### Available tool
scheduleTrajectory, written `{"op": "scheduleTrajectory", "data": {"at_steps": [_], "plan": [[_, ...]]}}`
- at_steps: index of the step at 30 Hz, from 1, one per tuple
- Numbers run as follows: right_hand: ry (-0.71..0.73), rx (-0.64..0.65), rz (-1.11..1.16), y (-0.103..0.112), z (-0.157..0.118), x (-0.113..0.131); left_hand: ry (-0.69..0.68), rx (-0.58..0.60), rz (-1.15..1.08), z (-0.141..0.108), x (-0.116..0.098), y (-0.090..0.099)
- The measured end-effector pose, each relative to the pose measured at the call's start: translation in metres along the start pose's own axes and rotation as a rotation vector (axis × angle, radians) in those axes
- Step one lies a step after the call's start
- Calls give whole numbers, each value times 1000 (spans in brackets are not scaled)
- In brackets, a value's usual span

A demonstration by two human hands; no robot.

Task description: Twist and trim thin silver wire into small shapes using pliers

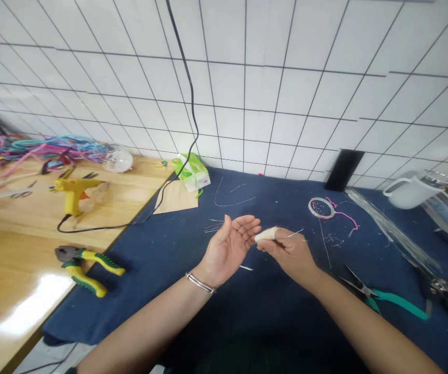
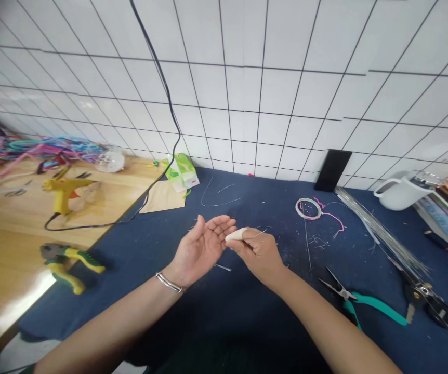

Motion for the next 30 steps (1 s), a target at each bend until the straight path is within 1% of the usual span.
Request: {"op": "scheduleTrajectory", "data": {"at_steps": [6,9,11,14,16,17,19,21,24,27,30], "plan": [[-43,13,47,-1,0,-2,-9,25,-11,-2,0,-2],[-67,26,58,-1,1,-4,-18,63,52,-3,-2,-6],[-119,15,96,1,0,-9,-34,99,219,-5,-4,-9],[-202,-4,177,4,-2,-18,-103,147,673,-9,-7,-11],[-229,-1,208,4,-3,-22,-161,146,975,-11,-8,-10],[-239,4,220,4,-3,-24,-183,138,1090,-11,-8,-8],[-276,16,254,4,-5,-29,-211,123,1231,-12,-7,-3],[-327,29,301,3,-7,-35,-208,143,1285,-12,-4,1],[-388,28,347,4,-11,-43,-156,192,1277,-12,2,7],[-407,30,331,4,-16,-47,-109,252,1250,-13,7,10],[-390,28,278,5,-20,-48,-123,340,1279,-15,6,9]]}}
Point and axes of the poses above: each hand's wrist, its own z-axis towards the middle knuckle, its own y-axis out of the back of the hand, x = y × z, the point moved 8 cm from there along z, towards the middle knuckle, and after that the axes turned 15 degrees about z, right-handed, at the moved point
